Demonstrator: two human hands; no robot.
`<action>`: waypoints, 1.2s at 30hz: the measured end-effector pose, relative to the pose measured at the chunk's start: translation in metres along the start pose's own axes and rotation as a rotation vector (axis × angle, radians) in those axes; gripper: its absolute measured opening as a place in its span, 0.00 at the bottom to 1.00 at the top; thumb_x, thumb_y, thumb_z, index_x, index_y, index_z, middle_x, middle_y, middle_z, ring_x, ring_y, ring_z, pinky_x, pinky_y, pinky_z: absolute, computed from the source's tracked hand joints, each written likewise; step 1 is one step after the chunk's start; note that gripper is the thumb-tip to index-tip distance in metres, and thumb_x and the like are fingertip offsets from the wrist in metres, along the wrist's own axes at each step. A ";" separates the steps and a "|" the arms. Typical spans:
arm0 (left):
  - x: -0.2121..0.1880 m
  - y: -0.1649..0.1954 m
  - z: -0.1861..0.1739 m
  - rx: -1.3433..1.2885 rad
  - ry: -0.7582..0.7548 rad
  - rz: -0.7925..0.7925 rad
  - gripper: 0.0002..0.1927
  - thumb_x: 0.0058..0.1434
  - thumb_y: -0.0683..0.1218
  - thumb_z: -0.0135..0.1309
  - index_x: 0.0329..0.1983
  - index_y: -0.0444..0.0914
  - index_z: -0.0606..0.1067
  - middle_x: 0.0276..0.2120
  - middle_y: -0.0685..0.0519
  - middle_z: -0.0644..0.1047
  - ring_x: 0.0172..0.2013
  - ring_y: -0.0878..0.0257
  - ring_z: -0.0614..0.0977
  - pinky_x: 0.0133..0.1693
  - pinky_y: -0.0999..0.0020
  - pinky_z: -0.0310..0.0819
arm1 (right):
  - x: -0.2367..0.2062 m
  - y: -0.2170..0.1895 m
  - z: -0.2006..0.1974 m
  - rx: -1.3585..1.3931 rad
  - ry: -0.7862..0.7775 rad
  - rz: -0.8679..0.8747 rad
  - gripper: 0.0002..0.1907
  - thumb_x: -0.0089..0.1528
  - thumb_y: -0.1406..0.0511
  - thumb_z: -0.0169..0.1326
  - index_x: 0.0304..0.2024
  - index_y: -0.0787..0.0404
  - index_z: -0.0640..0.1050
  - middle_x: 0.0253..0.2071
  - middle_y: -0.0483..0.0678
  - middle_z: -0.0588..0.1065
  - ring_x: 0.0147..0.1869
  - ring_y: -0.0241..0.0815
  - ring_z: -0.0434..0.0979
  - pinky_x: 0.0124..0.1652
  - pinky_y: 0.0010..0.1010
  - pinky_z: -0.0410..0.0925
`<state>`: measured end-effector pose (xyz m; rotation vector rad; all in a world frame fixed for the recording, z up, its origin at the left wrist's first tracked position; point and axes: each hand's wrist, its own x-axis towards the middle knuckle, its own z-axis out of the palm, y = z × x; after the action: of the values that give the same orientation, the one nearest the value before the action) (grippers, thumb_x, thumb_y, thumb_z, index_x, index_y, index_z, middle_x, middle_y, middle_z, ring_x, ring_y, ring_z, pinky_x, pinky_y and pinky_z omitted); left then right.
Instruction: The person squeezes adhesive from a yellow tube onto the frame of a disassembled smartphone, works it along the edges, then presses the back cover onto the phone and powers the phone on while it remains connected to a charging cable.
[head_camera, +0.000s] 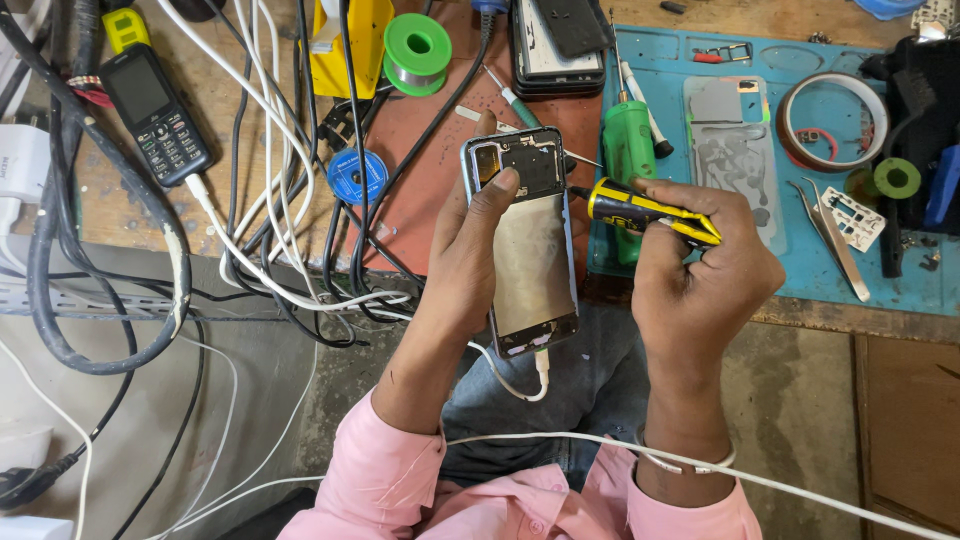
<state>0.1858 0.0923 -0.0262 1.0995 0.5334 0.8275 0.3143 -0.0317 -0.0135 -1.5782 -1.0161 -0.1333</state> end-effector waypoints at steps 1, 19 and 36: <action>-0.001 0.000 0.000 0.008 -0.005 0.006 0.36 0.73 0.50 0.46 0.80 0.32 0.51 0.69 0.44 0.68 0.70 0.59 0.65 0.72 0.64 0.50 | 0.000 0.000 0.000 -0.002 -0.002 0.001 0.08 0.66 0.80 0.50 0.46 0.72 0.76 0.47 0.56 0.82 0.50 0.41 0.86 0.53 0.25 0.76; -0.003 0.000 -0.002 -0.039 -0.019 0.005 0.36 0.74 0.49 0.45 0.80 0.32 0.50 0.64 0.43 0.72 0.68 0.57 0.68 0.72 0.61 0.52 | -0.009 -0.010 -0.005 -0.051 -0.021 0.009 0.07 0.67 0.80 0.51 0.46 0.71 0.77 0.46 0.55 0.83 0.48 0.39 0.85 0.51 0.23 0.75; -0.005 0.010 0.001 -0.227 -0.014 -0.068 0.37 0.73 0.47 0.44 0.81 0.37 0.46 0.55 0.44 0.76 0.52 0.56 0.81 0.56 0.63 0.73 | -0.018 -0.018 -0.008 -0.124 -0.047 -0.018 0.07 0.69 0.80 0.52 0.46 0.69 0.77 0.47 0.53 0.83 0.46 0.35 0.84 0.47 0.21 0.74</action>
<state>0.1804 0.0901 -0.0164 0.8743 0.4507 0.7991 0.2951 -0.0496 -0.0081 -1.6914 -1.0761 -0.1749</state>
